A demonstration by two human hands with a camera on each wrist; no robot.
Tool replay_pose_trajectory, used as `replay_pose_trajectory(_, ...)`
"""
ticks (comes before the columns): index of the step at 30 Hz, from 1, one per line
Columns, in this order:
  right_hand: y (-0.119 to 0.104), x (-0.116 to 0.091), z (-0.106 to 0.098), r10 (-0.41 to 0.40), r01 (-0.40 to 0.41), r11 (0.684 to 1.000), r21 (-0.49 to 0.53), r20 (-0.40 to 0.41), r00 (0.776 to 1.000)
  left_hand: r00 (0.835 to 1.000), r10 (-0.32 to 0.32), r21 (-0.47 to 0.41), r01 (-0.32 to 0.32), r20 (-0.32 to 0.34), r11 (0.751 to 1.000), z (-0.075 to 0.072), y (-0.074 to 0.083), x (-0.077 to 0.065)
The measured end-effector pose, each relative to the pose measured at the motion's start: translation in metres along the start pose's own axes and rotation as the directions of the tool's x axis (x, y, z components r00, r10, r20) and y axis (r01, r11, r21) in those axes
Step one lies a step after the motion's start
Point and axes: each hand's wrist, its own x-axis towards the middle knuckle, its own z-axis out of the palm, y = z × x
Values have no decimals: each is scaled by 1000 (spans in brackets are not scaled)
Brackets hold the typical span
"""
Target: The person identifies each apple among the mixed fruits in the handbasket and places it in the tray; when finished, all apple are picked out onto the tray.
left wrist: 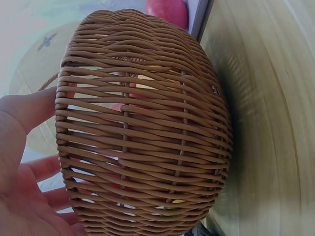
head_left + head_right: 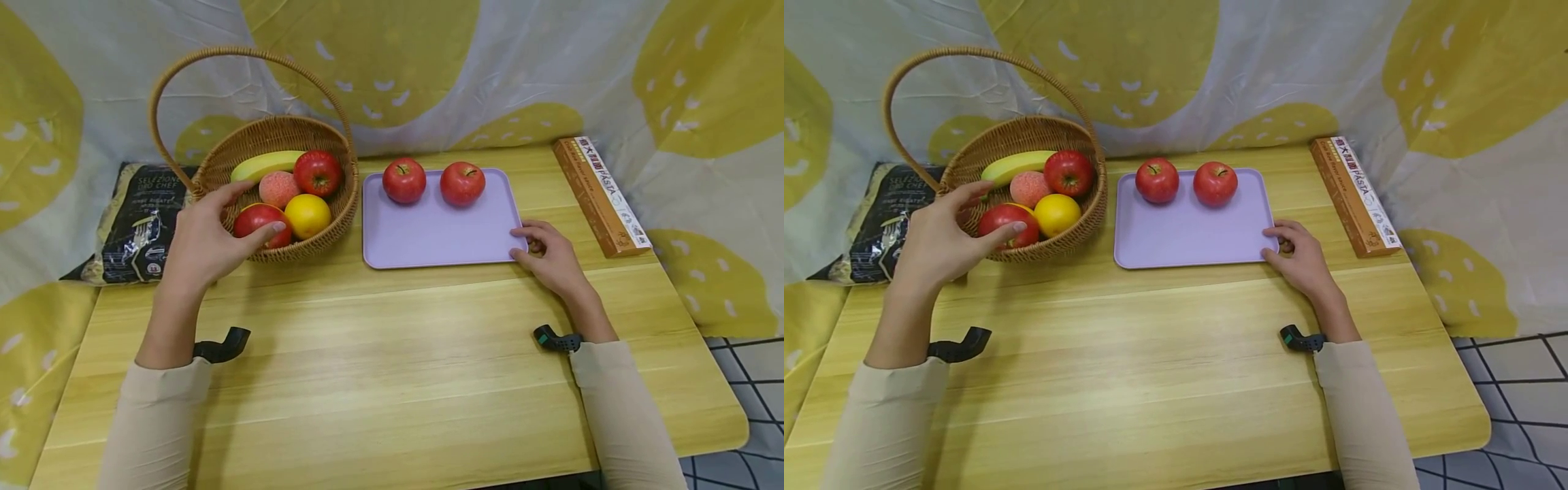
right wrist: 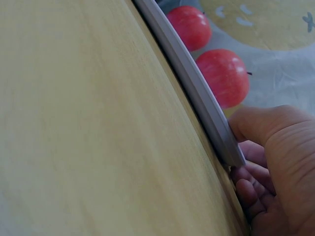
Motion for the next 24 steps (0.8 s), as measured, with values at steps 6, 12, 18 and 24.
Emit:
replay_pose_trajectory(6, 0, 0, 0, -3, 3, 1000, 6, -2, 1000, 999, 6, 30, -8, 47, 1000, 0, 4, 4)
replay_pose_trajectory(12, -1, 0, 0, 5, -5, 1000, -2, 4, 1000, 996, 21, 67, -27, 86, 997, 2, 5, 8)
replay_pose_trajectory(18, -1, 0, -1, 12, -12, 1000, -4, 3, 1000, 993, 51, 93, -61, 108, 994, 6, 6, 13)
replay_pose_trajectory(24, 0, 0, -1, 10, -10, 1000, -12, 10, 1000, 990, 19, 103, -33, 138, 994, 8, 8, 14)
